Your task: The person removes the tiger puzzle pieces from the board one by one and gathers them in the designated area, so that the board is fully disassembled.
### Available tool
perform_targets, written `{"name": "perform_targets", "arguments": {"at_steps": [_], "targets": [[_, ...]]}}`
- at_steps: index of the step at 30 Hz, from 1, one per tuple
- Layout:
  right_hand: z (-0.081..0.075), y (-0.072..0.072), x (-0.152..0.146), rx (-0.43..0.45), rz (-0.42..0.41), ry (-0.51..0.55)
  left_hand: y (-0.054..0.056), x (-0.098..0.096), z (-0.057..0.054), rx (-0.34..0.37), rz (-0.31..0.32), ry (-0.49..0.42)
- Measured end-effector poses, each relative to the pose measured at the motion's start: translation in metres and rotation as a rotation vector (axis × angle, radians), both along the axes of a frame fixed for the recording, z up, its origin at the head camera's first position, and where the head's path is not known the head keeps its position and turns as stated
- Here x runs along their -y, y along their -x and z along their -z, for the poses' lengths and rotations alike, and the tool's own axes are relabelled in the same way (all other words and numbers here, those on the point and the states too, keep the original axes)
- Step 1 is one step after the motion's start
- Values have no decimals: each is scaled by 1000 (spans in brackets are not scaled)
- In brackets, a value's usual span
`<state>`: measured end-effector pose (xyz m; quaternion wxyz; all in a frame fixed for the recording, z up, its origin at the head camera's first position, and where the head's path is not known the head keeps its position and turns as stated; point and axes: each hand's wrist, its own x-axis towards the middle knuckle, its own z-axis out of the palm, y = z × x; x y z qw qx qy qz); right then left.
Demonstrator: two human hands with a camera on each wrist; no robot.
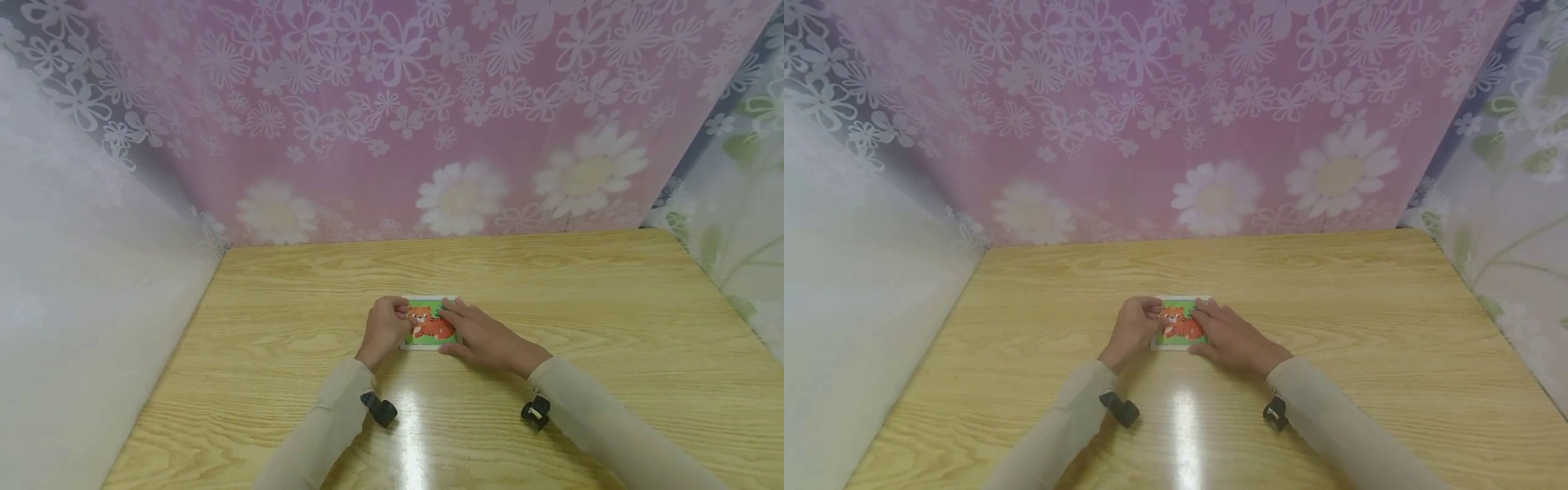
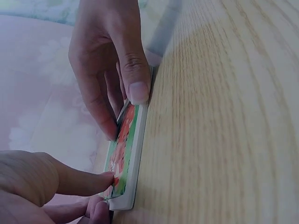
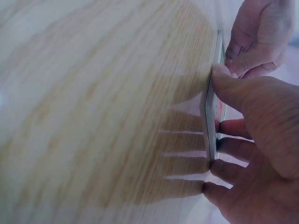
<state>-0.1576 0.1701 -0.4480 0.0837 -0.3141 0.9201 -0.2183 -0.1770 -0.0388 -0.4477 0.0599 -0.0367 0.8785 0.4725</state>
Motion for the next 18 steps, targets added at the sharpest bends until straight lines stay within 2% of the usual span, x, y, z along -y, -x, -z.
{"name": "perform_targets", "arguments": {"at_steps": [11, 18], "targets": [[1, 1, 0, -3, -10, -7, 3, -1, 2, 17, -49, -28], [1, 1, 0, 12, -3, -17, 2, 0, 2, 9, -45, -62]]}}
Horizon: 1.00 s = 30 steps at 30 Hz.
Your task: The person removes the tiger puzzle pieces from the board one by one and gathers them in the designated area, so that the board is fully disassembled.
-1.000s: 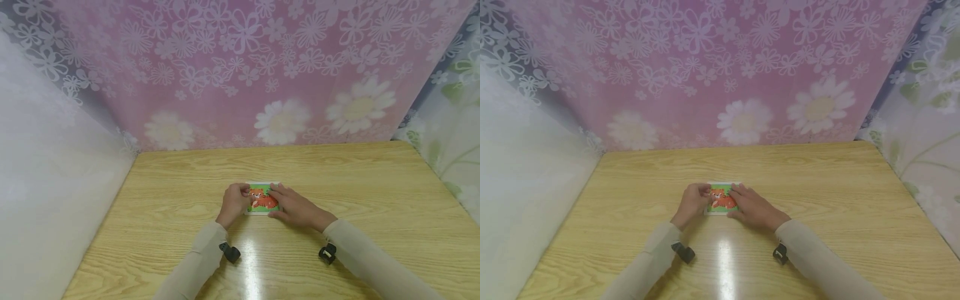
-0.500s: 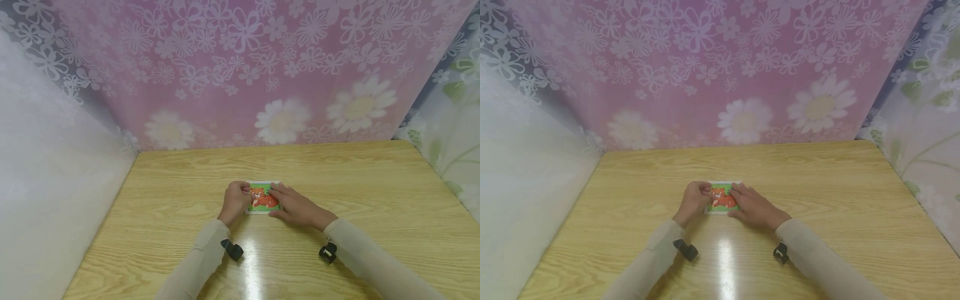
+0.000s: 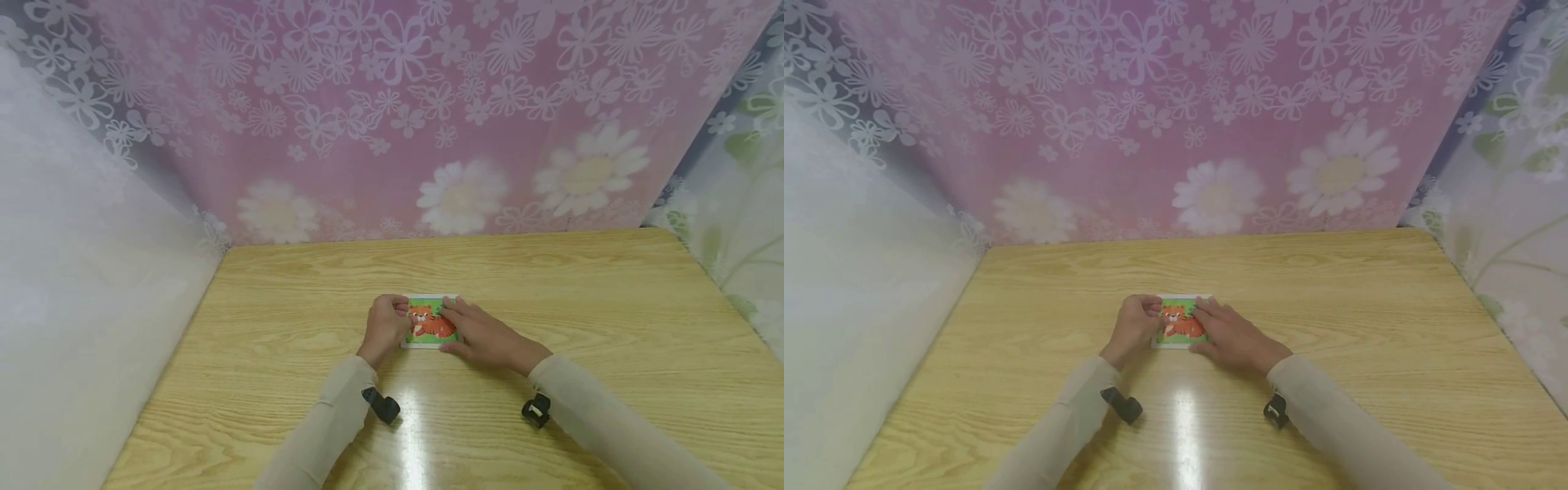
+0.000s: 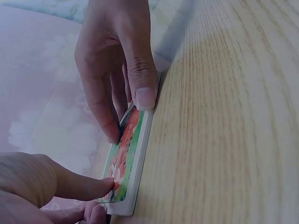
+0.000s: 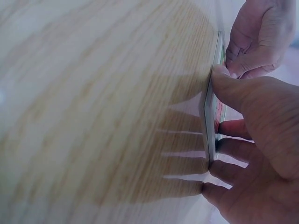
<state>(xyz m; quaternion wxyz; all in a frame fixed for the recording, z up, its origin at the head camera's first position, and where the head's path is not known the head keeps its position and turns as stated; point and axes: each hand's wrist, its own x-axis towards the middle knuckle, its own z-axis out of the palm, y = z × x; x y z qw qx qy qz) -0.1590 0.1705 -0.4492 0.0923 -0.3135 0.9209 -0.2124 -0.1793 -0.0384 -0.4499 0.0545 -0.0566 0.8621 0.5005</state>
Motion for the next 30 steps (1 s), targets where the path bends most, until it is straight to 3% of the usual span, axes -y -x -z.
{"name": "perform_targets", "arguments": {"at_steps": [12, 30], "targets": [[-1, -1, 0, -5, 1, 1, 0, 1, 0, 34, -18, -99], [-4, -1, 1, 19, 6, -7, -1, 3, 0, 54, -12, -148]]}}
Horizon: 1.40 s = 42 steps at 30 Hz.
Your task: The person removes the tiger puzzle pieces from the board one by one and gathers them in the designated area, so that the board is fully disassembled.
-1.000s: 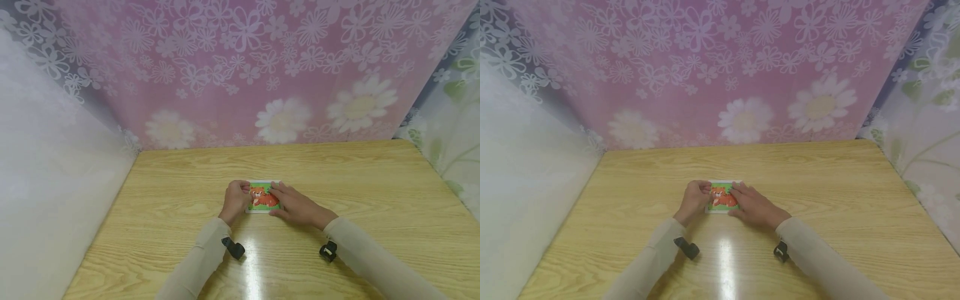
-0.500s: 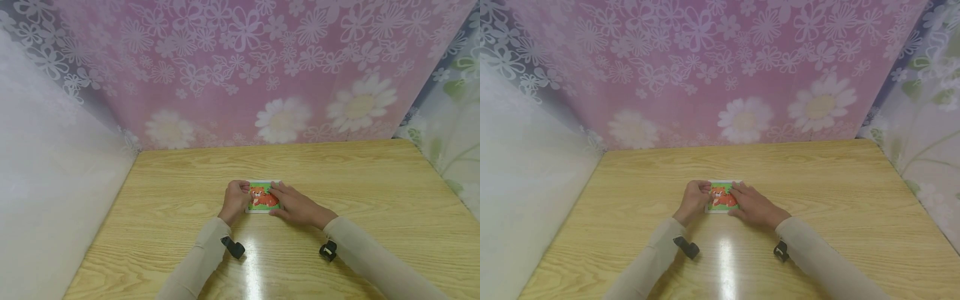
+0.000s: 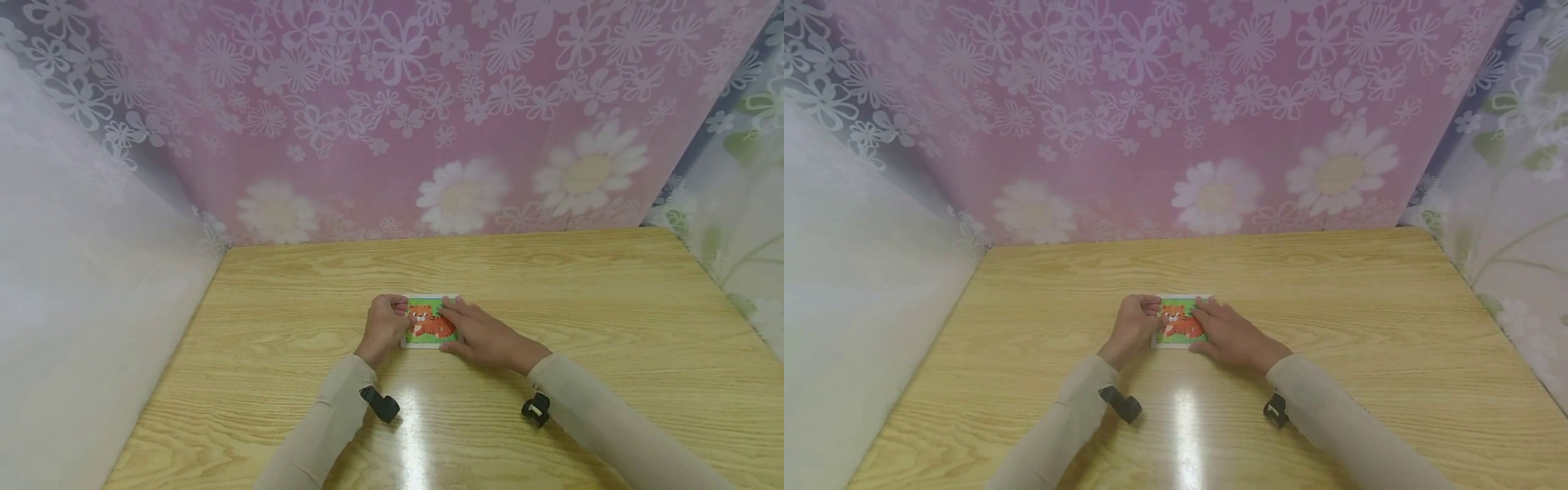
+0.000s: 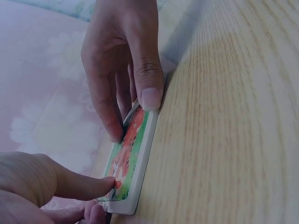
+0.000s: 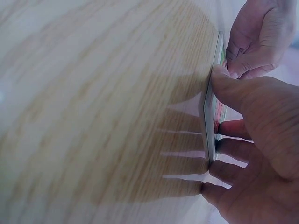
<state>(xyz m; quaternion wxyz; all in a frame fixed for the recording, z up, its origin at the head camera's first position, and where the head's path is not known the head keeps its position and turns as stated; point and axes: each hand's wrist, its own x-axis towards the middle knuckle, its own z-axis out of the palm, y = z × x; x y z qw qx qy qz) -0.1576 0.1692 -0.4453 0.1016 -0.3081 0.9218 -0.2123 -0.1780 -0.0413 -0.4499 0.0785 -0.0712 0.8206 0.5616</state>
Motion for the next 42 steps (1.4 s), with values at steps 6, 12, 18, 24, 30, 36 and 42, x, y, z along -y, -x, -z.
{"name": "perform_targets", "arguments": {"at_steps": [6, 12, 18, 24, 30, 36, 42], "targets": [[0, 0, 0, -6, -2, 0, 0, 0, 1, 11, -10, -16], [1, 0, 0, -10, -3, -8, 0, -1, 2, -11, 4, -28], [1, 0, -1, -17, -3, -11, -2, 0, 1, -14, 10, -34], [1, 0, 0, -13, -8, 7, -3, 1, 1, -9, -13, -19], [2, 1, 0, -11, -10, 9, -4, 2, 1, -8, -2, -2], [3, 0, 0, -4, -8, 8, -2, 3, 1, 22, -15, -24], [1, 0, 0, -5, -6, 12, 0, 1, 1, 19, -16, -50]]}}
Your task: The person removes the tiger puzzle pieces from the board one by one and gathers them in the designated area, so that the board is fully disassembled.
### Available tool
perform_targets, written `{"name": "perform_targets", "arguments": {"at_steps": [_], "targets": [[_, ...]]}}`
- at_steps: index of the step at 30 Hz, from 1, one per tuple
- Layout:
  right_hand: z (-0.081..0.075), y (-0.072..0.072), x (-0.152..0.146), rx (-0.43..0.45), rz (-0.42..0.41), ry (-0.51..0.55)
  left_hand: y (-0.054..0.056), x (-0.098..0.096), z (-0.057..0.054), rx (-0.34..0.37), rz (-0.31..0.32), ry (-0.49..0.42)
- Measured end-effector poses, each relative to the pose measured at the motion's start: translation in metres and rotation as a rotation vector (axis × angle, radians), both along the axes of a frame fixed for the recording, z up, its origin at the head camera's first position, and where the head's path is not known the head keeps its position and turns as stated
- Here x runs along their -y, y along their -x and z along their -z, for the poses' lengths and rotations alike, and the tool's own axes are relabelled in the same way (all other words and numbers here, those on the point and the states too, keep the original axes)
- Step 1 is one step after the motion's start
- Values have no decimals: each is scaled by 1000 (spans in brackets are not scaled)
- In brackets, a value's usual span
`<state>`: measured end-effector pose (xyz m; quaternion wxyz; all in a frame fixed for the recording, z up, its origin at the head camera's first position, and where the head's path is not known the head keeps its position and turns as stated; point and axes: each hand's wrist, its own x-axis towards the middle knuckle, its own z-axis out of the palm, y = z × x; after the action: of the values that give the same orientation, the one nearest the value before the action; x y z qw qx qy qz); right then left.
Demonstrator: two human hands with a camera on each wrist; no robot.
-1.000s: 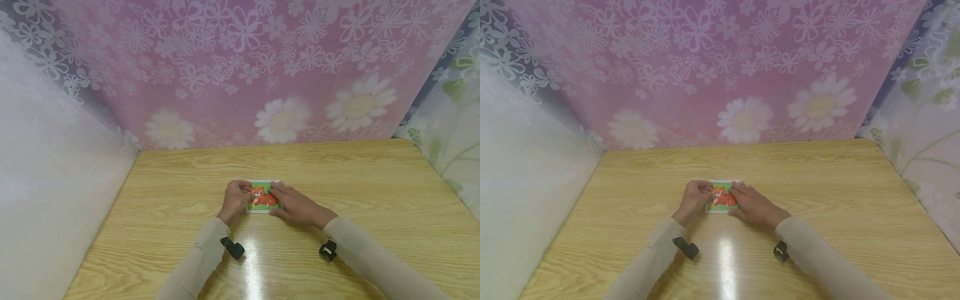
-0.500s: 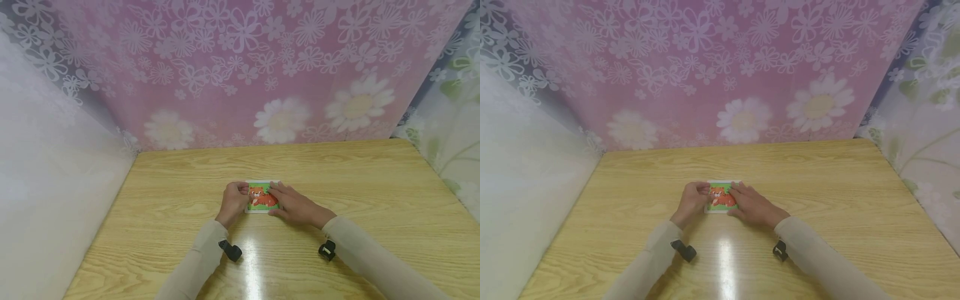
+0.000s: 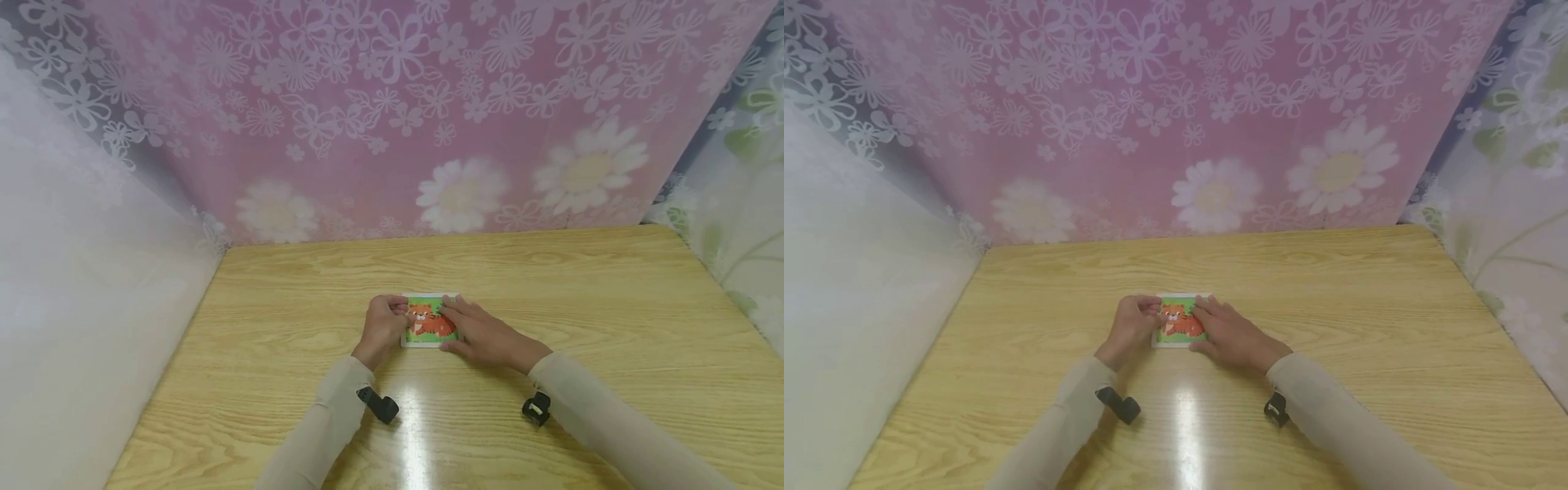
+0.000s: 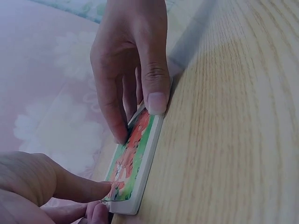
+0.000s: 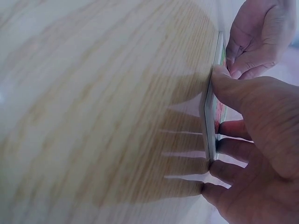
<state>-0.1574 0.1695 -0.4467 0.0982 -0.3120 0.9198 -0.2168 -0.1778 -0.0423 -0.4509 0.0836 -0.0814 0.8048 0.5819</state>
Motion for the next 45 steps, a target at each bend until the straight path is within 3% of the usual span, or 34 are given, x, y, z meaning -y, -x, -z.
{"name": "perform_targets", "arguments": {"at_steps": [28, 38, 45], "targets": [[-2, -1, 0, -19, -10, 2, -2, 0, 3, -38, 22, -65], [-1, 0, 0, -8, -9, 2, 4, 5, 0, -61, 91, 199], [1, 1, 0, 8, -1, -2, 7, 2, -2, -35, 63, 201]]}}
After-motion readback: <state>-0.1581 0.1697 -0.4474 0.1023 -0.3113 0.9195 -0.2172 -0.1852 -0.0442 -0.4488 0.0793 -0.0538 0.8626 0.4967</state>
